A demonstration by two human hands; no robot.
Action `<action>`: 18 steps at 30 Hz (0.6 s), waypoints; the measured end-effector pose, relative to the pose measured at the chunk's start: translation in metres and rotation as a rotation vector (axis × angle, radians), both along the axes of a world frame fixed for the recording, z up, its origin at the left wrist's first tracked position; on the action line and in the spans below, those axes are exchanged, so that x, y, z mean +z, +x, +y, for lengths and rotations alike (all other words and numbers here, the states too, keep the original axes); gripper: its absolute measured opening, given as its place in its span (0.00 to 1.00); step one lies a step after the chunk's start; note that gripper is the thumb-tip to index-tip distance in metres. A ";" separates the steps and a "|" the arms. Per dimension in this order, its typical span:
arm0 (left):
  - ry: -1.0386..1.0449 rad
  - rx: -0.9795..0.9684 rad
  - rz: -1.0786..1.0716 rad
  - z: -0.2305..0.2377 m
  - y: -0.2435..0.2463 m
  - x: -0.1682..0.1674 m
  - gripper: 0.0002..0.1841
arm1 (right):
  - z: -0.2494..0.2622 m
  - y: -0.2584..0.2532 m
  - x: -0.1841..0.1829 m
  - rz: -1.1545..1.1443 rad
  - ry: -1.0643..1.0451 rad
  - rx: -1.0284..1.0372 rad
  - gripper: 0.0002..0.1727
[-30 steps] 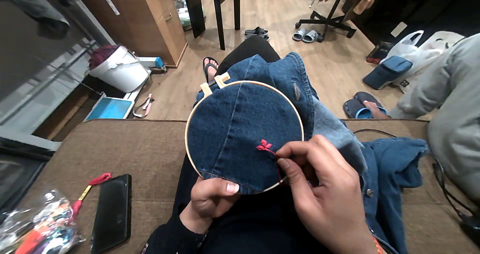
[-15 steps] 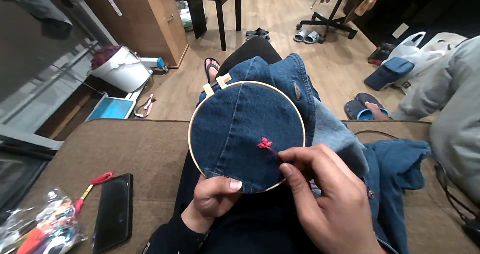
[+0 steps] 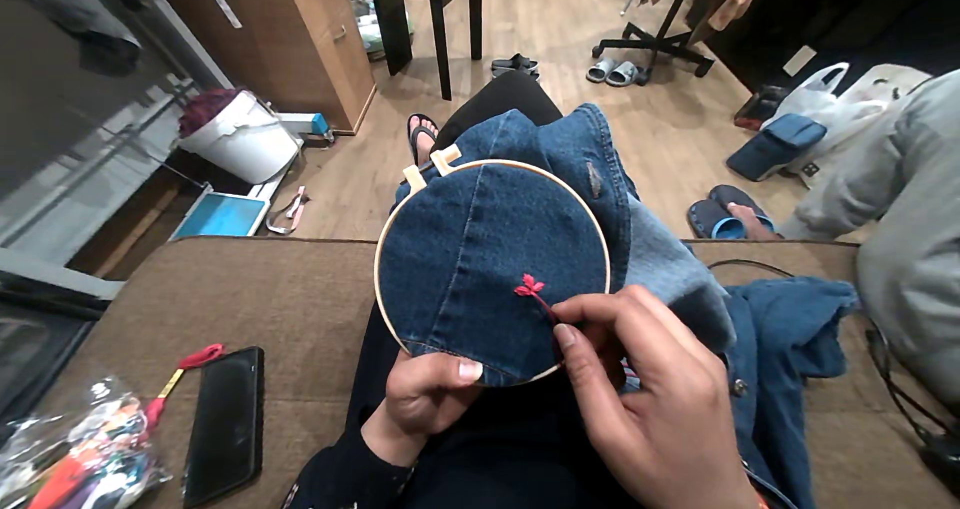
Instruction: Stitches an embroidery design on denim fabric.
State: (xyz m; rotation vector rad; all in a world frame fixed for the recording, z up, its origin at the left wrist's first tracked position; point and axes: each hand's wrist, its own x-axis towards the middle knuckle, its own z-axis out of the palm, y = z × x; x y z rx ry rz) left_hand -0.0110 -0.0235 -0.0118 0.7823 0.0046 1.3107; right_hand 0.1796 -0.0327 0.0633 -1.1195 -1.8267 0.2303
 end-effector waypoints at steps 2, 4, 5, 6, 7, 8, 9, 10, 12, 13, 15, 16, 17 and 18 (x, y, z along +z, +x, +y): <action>0.004 0.000 0.000 0.000 0.000 0.000 0.17 | 0.000 0.000 0.000 0.005 -0.001 0.002 0.09; 0.010 -0.002 0.002 0.001 0.000 -0.001 0.17 | 0.000 0.000 0.001 0.006 -0.002 -0.003 0.09; 0.014 -0.001 0.004 0.001 0.000 -0.001 0.17 | 0.000 0.000 0.001 0.005 -0.002 -0.006 0.09; 0.016 -0.001 0.005 0.001 0.000 -0.001 0.17 | 0.000 0.000 0.001 0.003 -0.003 -0.008 0.09; 0.019 -0.002 0.006 0.001 0.000 -0.001 0.17 | 0.000 0.000 0.001 0.001 -0.003 -0.009 0.09; 0.020 -0.003 0.008 0.001 0.000 -0.001 0.17 | 0.000 0.000 0.001 -0.001 -0.002 -0.011 0.09; 0.023 -0.003 0.010 0.001 0.000 -0.001 0.18 | 0.000 0.000 0.001 -0.003 -0.004 -0.011 0.09; 0.022 -0.002 0.011 0.000 0.000 0.000 0.18 | 0.000 0.001 0.002 -0.003 -0.006 -0.013 0.09; 0.020 0.001 0.015 0.000 0.000 -0.001 0.18 | 0.000 0.001 0.002 -0.001 -0.015 -0.014 0.09; 0.023 0.004 0.019 0.000 0.000 -0.001 0.18 | 0.000 0.001 0.002 0.003 -0.019 -0.013 0.09; 0.031 0.006 0.028 0.000 0.000 -0.001 0.18 | 0.000 0.001 0.002 0.008 -0.026 -0.011 0.09; 0.031 0.006 0.032 0.000 0.000 -0.001 0.18 | 0.001 0.001 0.002 0.010 -0.026 -0.010 0.09; 0.032 0.009 0.035 0.000 0.000 0.000 0.18 | 0.001 0.001 0.002 0.010 -0.025 -0.012 0.09; 0.033 0.014 0.035 0.000 0.000 0.000 0.18 | 0.001 0.000 0.002 0.009 -0.024 -0.016 0.09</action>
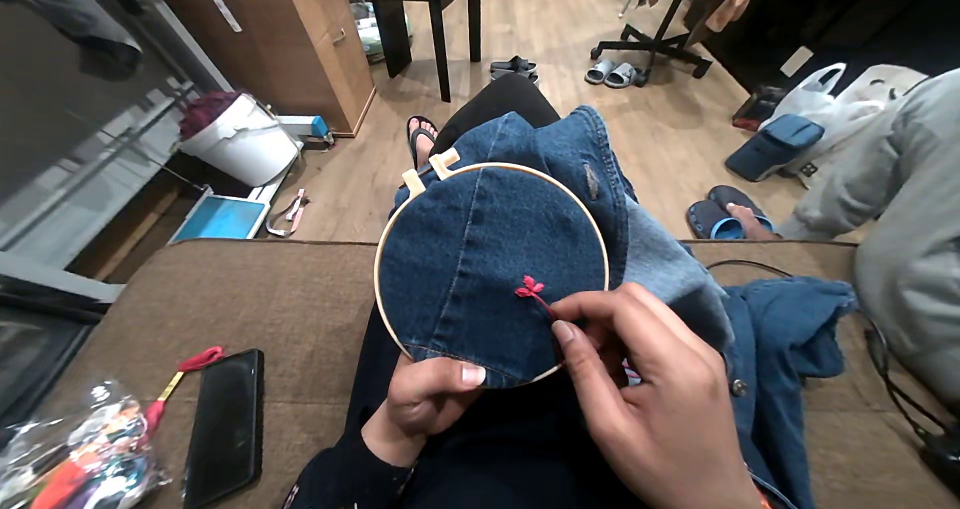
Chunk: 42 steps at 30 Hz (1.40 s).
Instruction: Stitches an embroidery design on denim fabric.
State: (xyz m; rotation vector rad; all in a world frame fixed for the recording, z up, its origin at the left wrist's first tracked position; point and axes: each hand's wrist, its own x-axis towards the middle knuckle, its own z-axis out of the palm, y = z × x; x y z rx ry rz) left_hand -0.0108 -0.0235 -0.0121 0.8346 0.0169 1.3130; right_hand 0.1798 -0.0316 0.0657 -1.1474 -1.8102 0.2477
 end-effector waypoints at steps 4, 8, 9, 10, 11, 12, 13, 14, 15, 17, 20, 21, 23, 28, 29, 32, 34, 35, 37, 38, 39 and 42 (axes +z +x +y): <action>0.012 0.021 0.003 0.000 0.000 -0.001 0.19 | 0.001 0.000 0.000 -0.016 -0.005 -0.018 0.08; 0.008 0.017 0.001 0.000 0.000 -0.003 0.19 | 0.001 0.000 0.000 -0.021 -0.005 -0.026 0.08; 0.011 0.016 0.003 0.000 0.000 -0.002 0.19 | 0.001 0.000 0.000 -0.021 -0.005 -0.027 0.08; 0.013 0.017 0.006 0.000 0.000 -0.002 0.19 | 0.001 0.000 0.000 -0.021 -0.005 -0.027 0.08; 0.013 0.016 0.006 0.000 0.000 -0.002 0.19 | 0.001 0.000 0.000 -0.021 -0.005 -0.026 0.08; 0.015 0.012 0.004 0.000 0.000 -0.002 0.19 | 0.001 0.000 0.000 -0.021 -0.005 -0.027 0.08; 0.015 0.012 0.004 0.000 0.000 -0.002 0.19 | 0.001 0.000 0.000 -0.023 -0.003 -0.028 0.08; 0.016 0.014 0.005 0.000 0.001 -0.002 0.19 | 0.001 0.001 0.000 -0.025 0.000 -0.028 0.08; 0.015 0.014 0.003 0.000 0.001 -0.002 0.19 | 0.001 0.001 0.000 -0.029 0.000 -0.025 0.09; 0.014 0.017 0.000 0.000 0.001 -0.001 0.19 | 0.000 0.001 0.000 -0.037 0.001 -0.019 0.09; 0.018 0.007 -0.002 0.000 0.000 -0.002 0.19 | 0.000 0.002 0.000 -0.031 0.000 -0.014 0.09; 0.016 0.008 -0.001 0.000 0.000 -0.002 0.19 | 0.000 0.002 0.000 -0.025 -0.003 -0.012 0.09; 0.015 0.014 -0.002 0.000 0.000 -0.002 0.19 | 0.001 0.001 -0.001 -0.015 -0.012 -0.011 0.09; 0.004 0.033 0.015 -0.002 0.000 -0.001 0.19 | 0.002 -0.002 0.000 -0.013 -0.005 -0.032 0.08; 0.000 0.038 0.019 -0.002 0.001 0.000 0.19 | 0.003 -0.002 0.000 -0.017 -0.004 -0.038 0.08; 0.006 0.048 0.028 -0.002 0.001 -0.001 0.19 | 0.004 -0.004 -0.001 -0.021 -0.006 -0.061 0.08; 0.011 0.041 0.033 -0.002 0.000 -0.003 0.20 | 0.005 -0.005 -0.002 -0.021 -0.015 -0.071 0.08; 0.008 0.042 0.029 -0.002 0.001 -0.003 0.19 | 0.005 -0.005 -0.002 -0.019 -0.022 -0.073 0.08; -0.005 0.031 0.010 -0.002 0.001 -0.002 0.19 | 0.006 -0.005 -0.004 -0.002 -0.036 -0.066 0.08; -0.014 0.010 -0.007 -0.002 0.001 -0.002 0.18 | 0.006 -0.005 -0.004 0.010 -0.042 -0.061 0.08; -0.022 -0.019 -0.030 -0.001 0.001 -0.002 0.18 | 0.006 -0.006 -0.005 0.024 -0.048 -0.053 0.08; -0.059 -0.105 -0.094 -0.002 0.002 0.002 0.18 | 0.006 -0.006 -0.007 0.075 -0.062 -0.031 0.07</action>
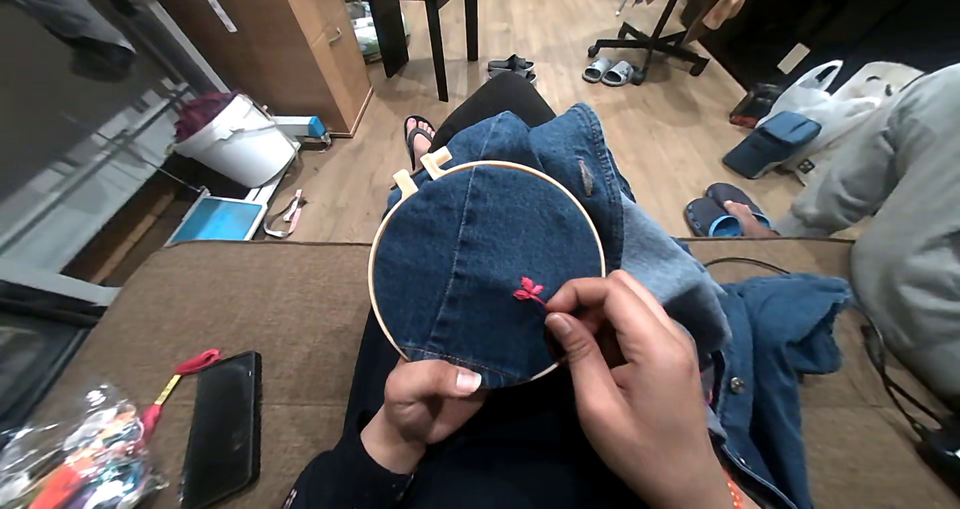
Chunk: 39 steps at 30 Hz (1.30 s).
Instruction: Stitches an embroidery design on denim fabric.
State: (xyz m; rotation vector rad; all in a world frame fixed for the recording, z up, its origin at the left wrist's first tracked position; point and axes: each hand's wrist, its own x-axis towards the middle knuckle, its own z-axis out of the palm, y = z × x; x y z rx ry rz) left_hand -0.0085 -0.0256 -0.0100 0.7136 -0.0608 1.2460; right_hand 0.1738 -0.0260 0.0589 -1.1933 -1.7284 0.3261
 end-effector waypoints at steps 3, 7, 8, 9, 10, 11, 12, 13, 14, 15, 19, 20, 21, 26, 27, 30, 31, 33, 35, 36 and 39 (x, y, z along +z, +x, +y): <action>0.006 -0.044 -0.033 0.001 0.001 0.002 0.18 | -0.001 -0.001 -0.001 0.015 0.009 -0.002 0.07; 0.015 -0.047 -0.018 -0.001 0.000 0.003 0.18 | -0.002 -0.002 -0.001 0.021 0.029 -0.011 0.06; 0.024 -0.041 -0.010 -0.001 0.000 0.003 0.18 | -0.003 -0.003 -0.001 0.034 0.031 -0.008 0.05; 0.035 -0.034 0.001 -0.002 0.000 0.002 0.18 | -0.003 -0.003 0.000 0.048 0.030 -0.004 0.04; 0.046 -0.032 0.012 -0.002 0.000 0.002 0.18 | -0.004 -0.002 0.000 0.065 0.026 0.005 0.03; 0.053 -0.031 0.017 -0.002 -0.001 0.001 0.18 | -0.004 -0.002 0.000 0.086 0.020 0.017 0.03; 0.058 -0.032 0.022 -0.002 -0.001 0.001 0.18 | -0.004 -0.002 0.000 0.108 0.018 0.027 0.03; 0.061 -0.032 0.026 -0.002 -0.001 0.001 0.18 | -0.004 -0.002 0.000 0.132 0.019 0.034 0.03; 0.064 -0.028 0.033 -0.002 -0.001 0.001 0.18 | -0.004 -0.002 0.000 0.151 0.022 0.039 0.04; 0.073 -0.022 0.047 -0.002 -0.002 0.000 0.18 | -0.004 -0.002 0.000 0.168 0.028 0.042 0.05; 0.120 0.056 0.135 -0.004 -0.002 0.000 0.20 | -0.003 0.000 0.004 0.243 0.023 0.059 0.08; 0.140 0.100 0.182 -0.005 -0.002 0.001 0.20 | -0.002 0.001 0.005 0.257 0.015 0.062 0.09; 0.159 0.148 0.245 -0.006 -0.002 0.003 0.21 | -0.001 0.002 0.006 0.267 0.006 0.067 0.10; 0.212 0.346 0.511 -0.012 0.003 0.006 0.19 | 0.004 0.011 0.016 -0.042 0.071 -0.034 0.20; 0.219 0.358 0.520 -0.012 0.003 0.005 0.19 | 0.003 0.012 0.019 -0.134 0.109 -0.063 0.20; 0.232 0.361 0.530 -0.012 0.003 0.006 0.19 | 0.003 0.014 0.025 -0.233 0.163 -0.075 0.12; 0.237 0.360 0.540 -0.012 0.004 0.007 0.19 | 0.003 0.014 0.027 -0.248 0.157 -0.068 0.11; 0.240 0.356 0.563 -0.013 0.004 0.009 0.19 | 0.004 0.014 0.031 -0.296 0.126 -0.041 0.11; 0.234 0.359 0.579 -0.013 0.004 0.011 0.19 | 0.007 0.012 0.033 -0.379 0.105 -0.028 0.11; 0.229 0.362 0.586 -0.013 0.004 0.011 0.19 | 0.007 0.010 0.034 -0.412 0.099 -0.021 0.11; 0.229 0.371 0.577 -0.013 0.004 0.012 0.19 | 0.009 0.006 0.034 -0.419 0.122 0.017 0.10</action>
